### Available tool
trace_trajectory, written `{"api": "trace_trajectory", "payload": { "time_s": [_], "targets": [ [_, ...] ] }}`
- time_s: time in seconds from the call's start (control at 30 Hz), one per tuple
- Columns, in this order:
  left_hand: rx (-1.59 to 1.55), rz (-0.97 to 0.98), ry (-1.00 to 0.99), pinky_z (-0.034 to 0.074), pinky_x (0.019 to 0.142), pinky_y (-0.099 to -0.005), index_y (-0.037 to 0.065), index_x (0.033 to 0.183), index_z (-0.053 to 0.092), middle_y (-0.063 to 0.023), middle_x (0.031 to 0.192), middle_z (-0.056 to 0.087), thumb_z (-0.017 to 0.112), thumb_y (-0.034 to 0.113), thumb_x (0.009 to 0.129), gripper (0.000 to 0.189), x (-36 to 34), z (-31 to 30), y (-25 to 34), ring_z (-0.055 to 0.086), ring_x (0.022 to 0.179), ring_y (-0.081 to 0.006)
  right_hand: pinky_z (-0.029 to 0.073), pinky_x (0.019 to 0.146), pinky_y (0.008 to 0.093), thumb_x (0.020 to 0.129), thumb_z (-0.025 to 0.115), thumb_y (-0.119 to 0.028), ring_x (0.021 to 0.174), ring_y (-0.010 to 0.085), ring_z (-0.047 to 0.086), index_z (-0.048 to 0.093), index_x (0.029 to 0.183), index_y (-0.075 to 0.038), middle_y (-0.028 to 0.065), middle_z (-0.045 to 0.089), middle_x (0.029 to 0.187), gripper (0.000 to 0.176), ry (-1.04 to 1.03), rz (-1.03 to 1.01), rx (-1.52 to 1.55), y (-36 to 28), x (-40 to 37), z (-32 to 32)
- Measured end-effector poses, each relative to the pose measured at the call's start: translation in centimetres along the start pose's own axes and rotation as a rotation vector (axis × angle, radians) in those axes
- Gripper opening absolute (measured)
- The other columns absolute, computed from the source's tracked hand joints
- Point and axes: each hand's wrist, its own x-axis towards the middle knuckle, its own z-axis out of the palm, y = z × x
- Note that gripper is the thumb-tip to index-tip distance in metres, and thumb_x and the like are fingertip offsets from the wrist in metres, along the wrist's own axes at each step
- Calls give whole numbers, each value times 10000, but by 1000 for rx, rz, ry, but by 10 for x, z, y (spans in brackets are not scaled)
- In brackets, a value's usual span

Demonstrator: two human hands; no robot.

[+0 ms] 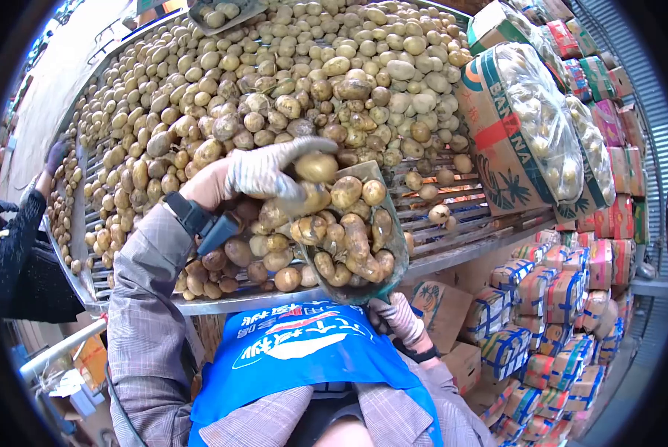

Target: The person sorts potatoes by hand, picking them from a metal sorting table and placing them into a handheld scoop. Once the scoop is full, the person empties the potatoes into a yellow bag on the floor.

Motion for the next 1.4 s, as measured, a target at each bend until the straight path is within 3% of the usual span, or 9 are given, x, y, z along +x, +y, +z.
{"api": "trace_trajectory", "payload": {
  "time_s": [0.13, 0.27, 0.33, 0.47, 0.53, 0.87, 1.0, 1.27, 1.4],
  "targets": [
    [278, -38, 50, 417, 1035, -386, 75, 1448, 383, -172, 1335, 553, 755, 246, 734, 823, -14, 23, -3, 521, 1251, -256, 353, 407, 235, 906, 615, -366, 415, 99, 479, 608, 698, -105, -3, 545, 557, 335, -44, 6, 27, -10, 8, -9],
    [536, -60, 501, 347, 1094, -443, 117, 1426, 446, -208, 1332, 539, 736, 397, 766, 774, -53, 66, 0, 460, 1272, -381, 358, 401, 230, 897, 645, -364, 427, 90, 487, 612, 788, -101, -7, 568, 590, 287, -159, -18, -13, -25, 17, -26],
    [455, -18, 753, 256, 1149, -433, 104, 1424, 457, -182, 1363, 519, 732, 392, 793, 747, -71, 88, -14, 384, 1358, -324, 368, 405, 238, 895, 651, -344, 443, 93, 501, 611, 810, -91, -2, 580, 605, 270, -240, -46, -107, -42, 22, -33],
    [50, 21, 1148, 377, 1080, -428, 96, 1373, 514, -190, 1323, 543, 755, 369, 780, 696, -108, 137, -2, 487, 1266, -349, 404, 487, 326, 890, 600, -163, 519, 141, 536, 590, 731, -22, 51, 573, 596, 212, -371, -435, -583, -63, 44, -36],
    [327, -7, 1362, 406, 1056, -421, 84, 1360, 522, -187, 1303, 553, 765, 371, 771, 699, -135, 162, -3, 518, 1228, -355, 411, 498, 322, 876, 591, -112, 528, 140, 529, 608, 754, -19, 42, 583, 607, 154, -400, -295, -661, -71, 57, -40],
    [486, -150, 2243, 345, 1103, -491, 80, 1330, 552, -176, 1365, 519, 768, 463, 750, 727, -251, 350, -43, 463, 1286, -388, 385, 419, 253, 845, 604, -24, 470, 89, 529, 612, 831, -27, 23, 600, 628, 16, -843, -174, -1096, -104, 44, 118],
    [499, -196, 2479, 352, 1102, -477, 64, 1363, 507, -202, 1367, 504, 772, 447, 760, 763, -287, 449, -61, 470, 1285, -367, 408, 459, 280, 853, 602, -100, 486, 90, 513, 642, 789, -9, 21, 596, 616, 118, -1197, -485, -1467, -60, 45, 197],
    [-196, -307, 3244, 383, 1079, -387, 35, 1423, 399, -154, 1378, 486, 710, 179, 868, 653, -280, 659, -110, 455, 1273, -237, 426, 423, 278, 911, 625, -211, 464, 105, 541, 648, 878, 0, 42, 603, 642, 214, -1561, 124, -1946, 106, -24, 350],
    [-719, -368, 3388, 345, 1104, -341, 35, 1469, 366, -107, 1431, 457, 612, 292, 950, 629, -285, 746, -170, 441, 1289, -209, 441, 402, 303, 922, 619, -229, 476, 151, 569, 635, 920, 24, 79, 611, 659, 253, -1585, 290, -2083, 216, -53, 385]
  ]
}}
